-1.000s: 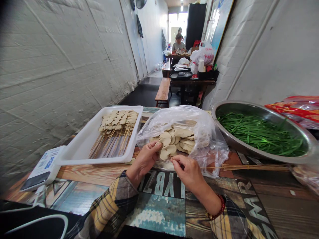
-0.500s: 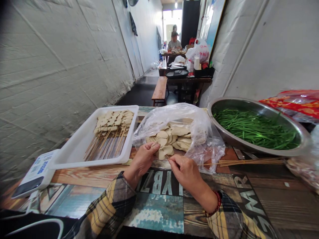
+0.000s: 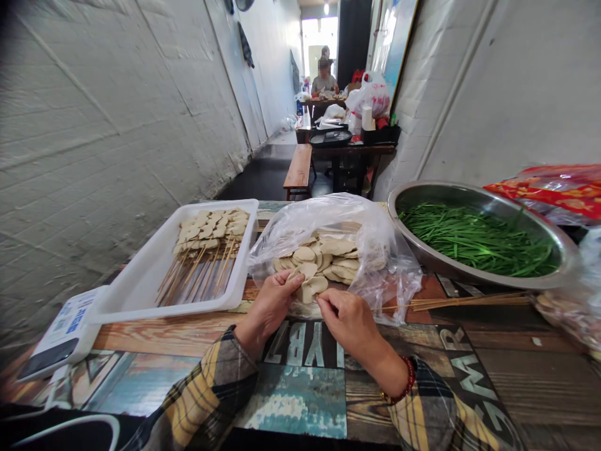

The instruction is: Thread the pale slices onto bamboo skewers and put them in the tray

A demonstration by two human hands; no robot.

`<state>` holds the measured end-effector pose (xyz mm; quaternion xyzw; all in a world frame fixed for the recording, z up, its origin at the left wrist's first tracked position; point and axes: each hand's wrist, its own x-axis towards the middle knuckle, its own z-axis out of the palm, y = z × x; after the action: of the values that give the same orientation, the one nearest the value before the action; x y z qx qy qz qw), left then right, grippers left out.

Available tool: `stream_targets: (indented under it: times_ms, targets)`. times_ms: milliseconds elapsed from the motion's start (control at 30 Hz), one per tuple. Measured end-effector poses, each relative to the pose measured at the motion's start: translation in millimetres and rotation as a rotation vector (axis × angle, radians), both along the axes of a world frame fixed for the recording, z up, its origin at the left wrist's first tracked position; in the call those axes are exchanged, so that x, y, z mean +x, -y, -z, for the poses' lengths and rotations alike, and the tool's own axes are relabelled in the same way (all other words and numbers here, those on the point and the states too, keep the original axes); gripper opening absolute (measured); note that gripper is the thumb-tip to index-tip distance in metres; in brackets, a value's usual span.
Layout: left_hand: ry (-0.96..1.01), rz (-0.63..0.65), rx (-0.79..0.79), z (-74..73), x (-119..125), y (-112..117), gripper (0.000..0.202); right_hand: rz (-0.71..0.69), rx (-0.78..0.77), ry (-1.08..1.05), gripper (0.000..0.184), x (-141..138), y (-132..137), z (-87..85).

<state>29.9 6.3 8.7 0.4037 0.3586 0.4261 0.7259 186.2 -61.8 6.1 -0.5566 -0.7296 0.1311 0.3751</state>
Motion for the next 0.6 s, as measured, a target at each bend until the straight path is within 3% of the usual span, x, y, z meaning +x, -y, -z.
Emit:
stream_targets:
  times_ms: [133, 300, 400, 600]
  targets:
    - [0.04, 0.035, 0.009, -4.9, -1.5, -1.1, 0.029, 0.022, -0.004, -0.017, 0.024, 7.3, -4.7, -0.5]
    - [-0.02, -0.111, 0.077, -5.5, -8.6, -10.7, 0.032, 0.168, 0.024, -0.057, 0.025, 31.6, -12.4, -6.5]
    - [-0.243, -0.183, 0.229, -0.9, -10.0, -15.7, 0.025, 0.224, 0.042, -0.051, 0.026, 42.1, -15.5, -9.6]
    - [-0.764, -0.214, 0.683, 6.7, -15.3, -21.4, 0.014, 0.264, 0.072, -0.059, 0.025, 45.0, -18.0, -9.4]
